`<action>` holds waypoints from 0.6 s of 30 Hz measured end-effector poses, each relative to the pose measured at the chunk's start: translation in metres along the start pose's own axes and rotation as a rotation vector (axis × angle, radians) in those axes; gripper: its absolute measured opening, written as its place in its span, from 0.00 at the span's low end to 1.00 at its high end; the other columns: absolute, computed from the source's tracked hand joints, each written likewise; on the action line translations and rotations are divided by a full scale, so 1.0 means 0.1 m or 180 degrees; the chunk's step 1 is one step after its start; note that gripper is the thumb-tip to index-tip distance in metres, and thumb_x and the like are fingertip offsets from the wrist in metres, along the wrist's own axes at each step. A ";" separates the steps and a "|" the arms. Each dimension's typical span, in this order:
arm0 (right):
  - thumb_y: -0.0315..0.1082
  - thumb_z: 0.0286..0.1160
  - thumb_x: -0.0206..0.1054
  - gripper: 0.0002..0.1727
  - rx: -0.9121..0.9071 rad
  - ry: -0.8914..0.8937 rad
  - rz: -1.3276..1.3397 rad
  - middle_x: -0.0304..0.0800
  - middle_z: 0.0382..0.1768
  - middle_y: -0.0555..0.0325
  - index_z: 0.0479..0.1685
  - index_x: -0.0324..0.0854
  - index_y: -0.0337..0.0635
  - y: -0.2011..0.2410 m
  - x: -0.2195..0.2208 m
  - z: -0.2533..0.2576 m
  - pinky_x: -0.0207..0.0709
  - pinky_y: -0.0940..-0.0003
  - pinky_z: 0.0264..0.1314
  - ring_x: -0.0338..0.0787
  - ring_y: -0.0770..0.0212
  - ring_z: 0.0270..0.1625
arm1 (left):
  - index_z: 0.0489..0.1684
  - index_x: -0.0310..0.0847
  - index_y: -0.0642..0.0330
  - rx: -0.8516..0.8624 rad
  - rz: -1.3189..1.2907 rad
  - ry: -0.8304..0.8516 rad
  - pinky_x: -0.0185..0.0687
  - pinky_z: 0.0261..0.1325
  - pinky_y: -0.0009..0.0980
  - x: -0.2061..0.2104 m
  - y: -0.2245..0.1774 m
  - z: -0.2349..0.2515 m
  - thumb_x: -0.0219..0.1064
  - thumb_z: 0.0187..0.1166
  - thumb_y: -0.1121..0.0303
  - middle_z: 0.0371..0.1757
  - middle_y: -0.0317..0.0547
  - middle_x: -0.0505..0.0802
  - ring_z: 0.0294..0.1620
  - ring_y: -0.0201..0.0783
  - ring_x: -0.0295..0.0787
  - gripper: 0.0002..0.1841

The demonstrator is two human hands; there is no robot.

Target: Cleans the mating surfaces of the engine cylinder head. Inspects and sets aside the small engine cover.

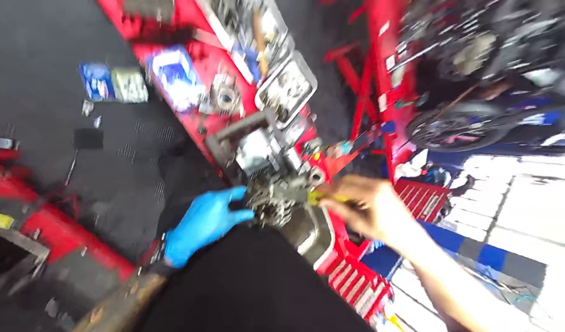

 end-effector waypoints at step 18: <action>0.51 0.84 0.64 0.15 -0.0159 -0.0033 -0.0337 0.93 0.37 0.58 0.50 0.93 0.56 0.08 0.06 -0.01 0.86 0.49 0.44 0.92 0.56 0.41 | 0.64 0.91 0.37 0.1551 0.0715 0.0295 0.87 0.65 0.51 -0.08 -0.95 0.58 0.62 0.85 0.49 0.57 0.33 0.97 0.58 0.36 0.94 0.18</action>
Point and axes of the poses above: each hand's wrist, its own z-axis towards the middle knuckle, its own x-axis out of the palm, y = z × x, the point moved 6 cm from there along z, towards the middle knuckle
